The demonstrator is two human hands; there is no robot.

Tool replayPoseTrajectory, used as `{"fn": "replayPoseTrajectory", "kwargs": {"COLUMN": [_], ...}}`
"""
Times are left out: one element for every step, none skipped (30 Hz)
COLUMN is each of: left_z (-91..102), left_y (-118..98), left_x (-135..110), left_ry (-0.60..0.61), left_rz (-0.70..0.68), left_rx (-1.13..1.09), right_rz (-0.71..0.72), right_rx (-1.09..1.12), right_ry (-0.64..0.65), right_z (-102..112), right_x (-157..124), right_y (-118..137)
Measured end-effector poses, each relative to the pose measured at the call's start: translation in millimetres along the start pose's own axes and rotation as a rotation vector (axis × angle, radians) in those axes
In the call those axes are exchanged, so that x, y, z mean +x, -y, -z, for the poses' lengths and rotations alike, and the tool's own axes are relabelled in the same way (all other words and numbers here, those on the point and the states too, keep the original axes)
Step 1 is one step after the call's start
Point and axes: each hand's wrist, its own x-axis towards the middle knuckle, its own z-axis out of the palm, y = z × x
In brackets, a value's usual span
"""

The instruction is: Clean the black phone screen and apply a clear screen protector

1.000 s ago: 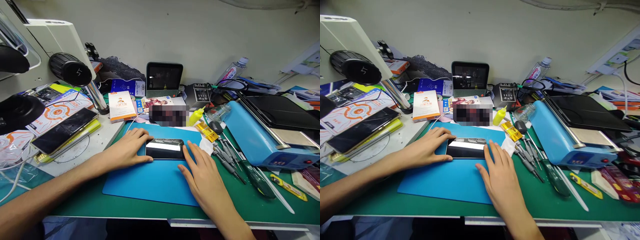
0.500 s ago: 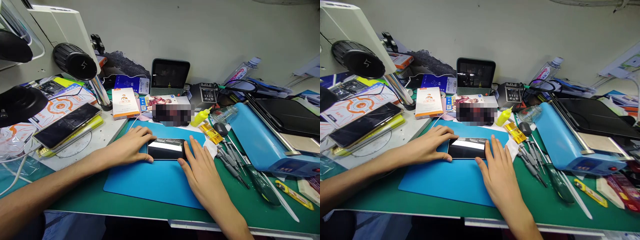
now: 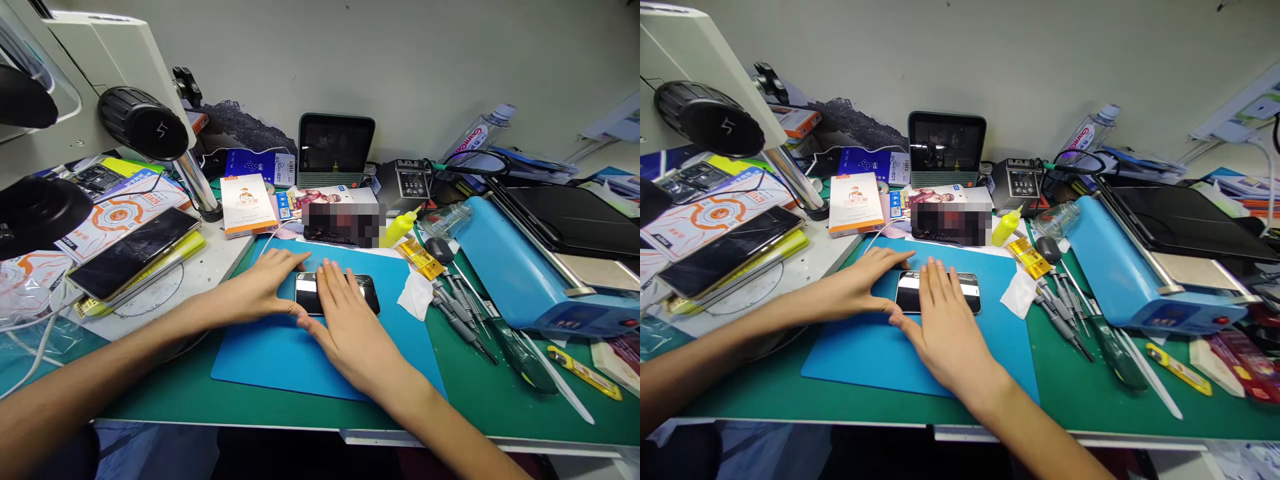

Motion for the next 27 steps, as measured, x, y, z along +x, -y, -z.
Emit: {"fn": "replayPoseTrajectory", "kwargs": {"left_z": [3.3, 6.7, 9.6, 11.6, 12.6, 12.7, 11.8, 10.4, 8.6, 6.8, 5.0, 3.5, 2.1, 0.9, -0.2, -1.2, -2.0, -2.6, -2.9, -3.0, -2.9, -2.6, -2.3, -2.1, -2.0, -2.2, -2.7], "left_y": [2, 4, 5, 7, 8, 8, 8, 7, 6, 4, 2, 1, -1, -2, -4, -6, -8, -11, -13, -15, -17, -18, -19, -20, -20, -20, -19], "left_x": [0, 1, 2, 3, 5, 6, 6, 6, 6, 6, 5, 4, 4, 3, 3, 2, 2, 1, 1, 0, -1, -1, -2, -2, -3, -3, -3], "left_ry": [0.021, 0.033, 0.033, 0.004, -0.015, -0.043, -0.064, -0.072, -0.082, -0.093, -0.107, -0.121, -0.133, -0.139, -0.138, -0.127, -0.11, -0.088, -0.064, -0.042, -0.025, -0.014, -0.01, -0.014, -0.026, -0.044, -0.067], "left_rz": [0.043, 0.091, 0.118, 0.131, 0.139, 0.143, 0.144, 0.143, 0.136, 0.126, 0.108, 0.079, 0.038, -0.014, -0.072, -0.132, -0.189, -0.24, -0.285, -0.324, -0.357, -0.385, -0.409, -0.433, -0.456, -0.479, -0.503], "left_rx": [-0.105, -0.213, -0.308, -0.372, -0.397, -0.397, -0.378, -0.35, -0.316, -0.28, -0.237, -0.182, -0.114, -0.034, 0.054, 0.146, 0.235, 0.317, 0.394, 0.465, 0.531, 0.587, 0.634, 0.67, 0.695, 0.711, 0.722], "right_rz": [0.042, 0.082, 0.119, 0.149, 0.175, 0.204, 0.247, 0.309, 0.385, 0.46, 0.52, 0.554, 0.563, 0.559, 0.554, 0.557, 0.573, 0.555, 0.525, 0.493, 0.455, 0.424, 0.401, 0.385, 0.373, 0.365, 0.359], "right_rx": [0.016, 0.032, 0.045, 0.055, 0.057, 0.052, 0.042, 0.035, 0.032, 0.034, 0.039, 0.042, 0.035, 0.018, -0.007, -0.041, -0.063, -0.066, -0.061, -0.049, -0.033, -0.016, -0.001, 0.013, 0.025, 0.037, 0.05], "right_ry": [0.009, 0.013, 0.016, 0.016, 0.014, 0.011, 0.002, -0.004, -0.013, -0.028, -0.049, -0.084, -0.12, -0.158, -0.2, -0.203, -0.185, -0.186, -0.187, -0.185, -0.184, -0.177, -0.163, -0.151, -0.141, -0.132, -0.127], "right_z": [0, 0, 0, 0, 1, 2, 5, 9, 13, 17, 22, 26, 30, 33, 36, 38, 39, 40, 40, 40, 39, 38, 37, 36, 34, 33, 32], "right_x": [3, 5, 6, 5, 4, 2, 0, -3, -6, -8, -9, -8, -6, -3, 0, 4, 7, 9, 10, 10, 9, 7, 4, 2, 0, -1, -2], "right_y": [6, 12, 16, 20, 22, 22, 21, 18, 14, 8, 1, -7, -17, -27, -38, -49, -60, -71, -81, -90, -98, -103, -107, -110, -111, -111, -111]}}
